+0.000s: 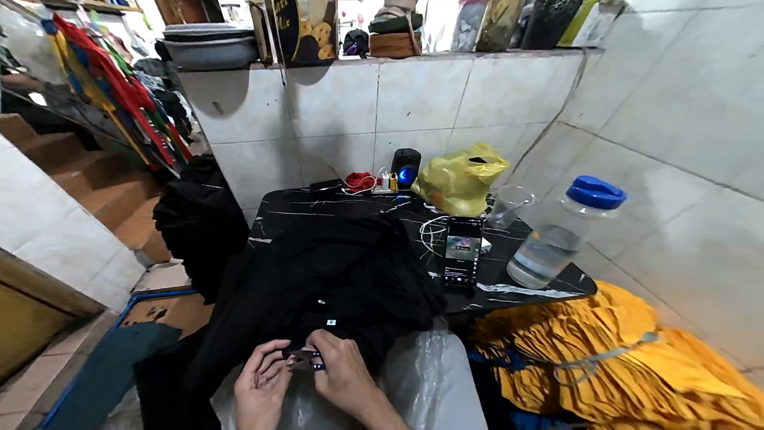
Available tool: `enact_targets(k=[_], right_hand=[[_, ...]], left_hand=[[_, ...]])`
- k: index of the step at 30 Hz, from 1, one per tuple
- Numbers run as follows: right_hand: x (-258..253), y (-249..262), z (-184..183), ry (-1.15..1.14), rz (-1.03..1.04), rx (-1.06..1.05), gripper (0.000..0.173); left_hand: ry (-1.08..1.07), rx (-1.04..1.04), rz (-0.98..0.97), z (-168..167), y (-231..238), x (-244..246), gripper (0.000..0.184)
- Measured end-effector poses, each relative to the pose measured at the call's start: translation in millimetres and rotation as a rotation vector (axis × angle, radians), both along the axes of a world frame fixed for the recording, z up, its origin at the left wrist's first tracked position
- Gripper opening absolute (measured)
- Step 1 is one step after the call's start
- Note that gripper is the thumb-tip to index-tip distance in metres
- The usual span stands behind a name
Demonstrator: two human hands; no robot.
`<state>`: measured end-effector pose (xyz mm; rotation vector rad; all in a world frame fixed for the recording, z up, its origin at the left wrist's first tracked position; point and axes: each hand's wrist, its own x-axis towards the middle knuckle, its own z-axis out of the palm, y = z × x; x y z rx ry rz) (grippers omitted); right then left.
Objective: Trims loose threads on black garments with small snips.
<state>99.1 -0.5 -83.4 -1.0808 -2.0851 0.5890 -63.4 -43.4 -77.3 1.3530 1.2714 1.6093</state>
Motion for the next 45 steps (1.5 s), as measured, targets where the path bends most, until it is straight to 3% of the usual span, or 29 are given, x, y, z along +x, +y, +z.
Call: enact_targets(k=[3,8,14,18,22,24,30,33,39,45], right_hand=[[5,-1,2,0.03,-0.004,-0.086,0.017],[7,-1,1,0.116,-0.05,-0.121,0.016],[4,-2,3,0.255,0.117,-0.094,0.019],[4,-6,7,0.245,0.191,-0.07,0.023],[10,-1,-3,0.239,0.089,-0.108,0.018],[13,3,-5,0.197,0.043,-0.147,0.031],[3,7,-15,0.246,0.093,-0.093,0.031],[-8,5,-23,0.314,0.058,0.055,0.02],[-10,2,-25,0.312,0.065,0.173,0.024],[-3,3,-18,0.19,0.065,0.044,0.016]], left_hand=[[-0.015,-0.034,0.024,2,1,5,0.042],[0.013,-0.061,0.072,2,2,8,0.032],[0.18,-0.014,-0.02,-15,2,1,0.044],[0.339,0.127,0.138,-24,5,1,0.016],[0.272,0.082,0.209,-13,4,4,0.007],[0.253,0.032,0.228,-10,5,4,0.004],[0.249,-0.062,0.083,-7,0,4,0.008],[0.275,-0.048,0.077,-8,-2,4,0.012],[0.258,0.014,0.086,-10,-4,2,0.009],[0.27,0.019,-0.042,-15,-1,-3,0.038]])
